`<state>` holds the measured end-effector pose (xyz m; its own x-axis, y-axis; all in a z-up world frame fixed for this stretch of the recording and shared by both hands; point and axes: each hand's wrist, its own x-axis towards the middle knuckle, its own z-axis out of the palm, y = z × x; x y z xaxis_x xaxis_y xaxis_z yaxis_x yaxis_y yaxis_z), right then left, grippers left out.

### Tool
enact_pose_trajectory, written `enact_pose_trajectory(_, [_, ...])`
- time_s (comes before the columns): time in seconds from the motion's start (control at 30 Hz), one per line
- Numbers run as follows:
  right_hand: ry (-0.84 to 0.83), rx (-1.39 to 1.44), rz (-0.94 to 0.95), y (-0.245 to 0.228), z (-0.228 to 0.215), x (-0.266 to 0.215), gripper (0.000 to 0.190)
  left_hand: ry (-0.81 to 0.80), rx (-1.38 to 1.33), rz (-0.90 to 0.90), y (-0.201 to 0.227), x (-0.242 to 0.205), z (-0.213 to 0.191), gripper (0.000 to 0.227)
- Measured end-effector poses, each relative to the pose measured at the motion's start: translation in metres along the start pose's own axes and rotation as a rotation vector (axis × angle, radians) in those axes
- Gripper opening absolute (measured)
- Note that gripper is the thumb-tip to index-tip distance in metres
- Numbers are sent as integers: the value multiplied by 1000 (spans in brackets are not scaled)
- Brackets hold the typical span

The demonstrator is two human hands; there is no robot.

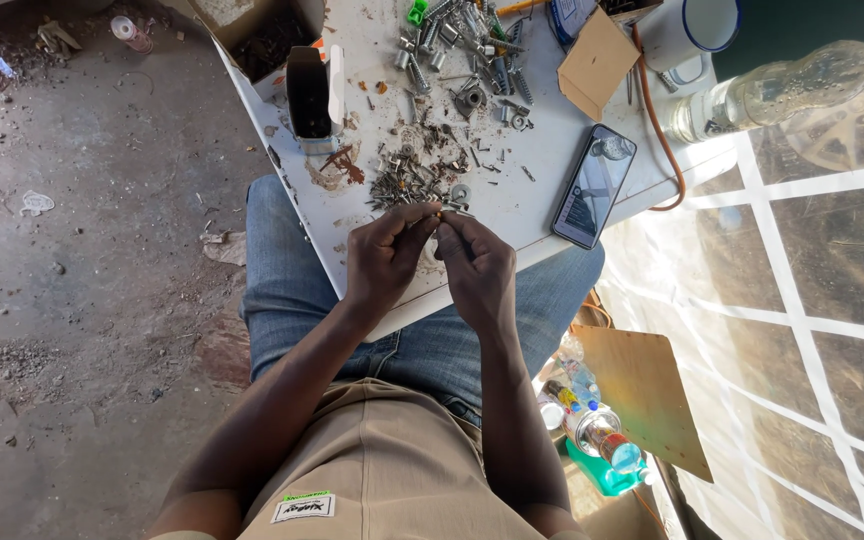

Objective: Sorting through a pile of small metal hardware components on a table

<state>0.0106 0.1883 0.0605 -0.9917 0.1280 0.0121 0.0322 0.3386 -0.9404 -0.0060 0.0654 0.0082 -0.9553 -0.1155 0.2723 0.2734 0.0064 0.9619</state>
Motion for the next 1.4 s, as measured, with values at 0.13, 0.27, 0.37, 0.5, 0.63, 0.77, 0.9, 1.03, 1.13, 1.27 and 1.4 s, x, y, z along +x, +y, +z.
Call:
enact_pose_trajectory(0.13, [-49, -7, -17, -7, -6, 2, 23, -6, 24, 13, 1, -2, -1, 15])
enact_pose_trajectory(0.27, [-64, -66, -42, -6, -15, 4, 20, -68, 103, 29, -6, -2, -4, 14])
enact_pose_trajectory(0.37, [40, -214, -112, -7, -19, 10, 10, -48, 106, 20, -5, -3, -4, 14])
enact_pose_trajectory(0.5, [286, -421, -238, 38, -23, 38, 16, -31, 106, 11, 0, -4, -7, 23])
enact_pose_trajectory(0.63, [321, -504, -277, 32, -29, 68, 14, -17, 48, 1, -4, -3, -5, 19])
enact_pose_trajectory(0.77, [250, -503, -282, 40, -25, 81, 13, -15, 12, -62, -2, 0, -7, 14])
enact_pose_trajectory(0.9, [256, -439, -226, 32, -26, 74, 15, 14, -78, -206, 3, 3, -13, 19])
enact_pose_trajectory(1.03, [182, -260, -154, 15, -16, 58, 16, 50, -153, -251, -1, 13, -12, 25])
enact_pose_trajectory(1.13, [13, -72, -57, 3, -3, 47, 20, -22, -165, -285, 9, 22, -15, 29])
enact_pose_trajectory(1.27, [-78, 201, 76, 3, 8, 44, 14, -21, -173, -262, -4, 20, -16, 17])
enact_pose_trajectory(1.4, [-122, 267, 90, 5, 8, 45, 16, 24, -229, -275, -19, 14, -15, 17])
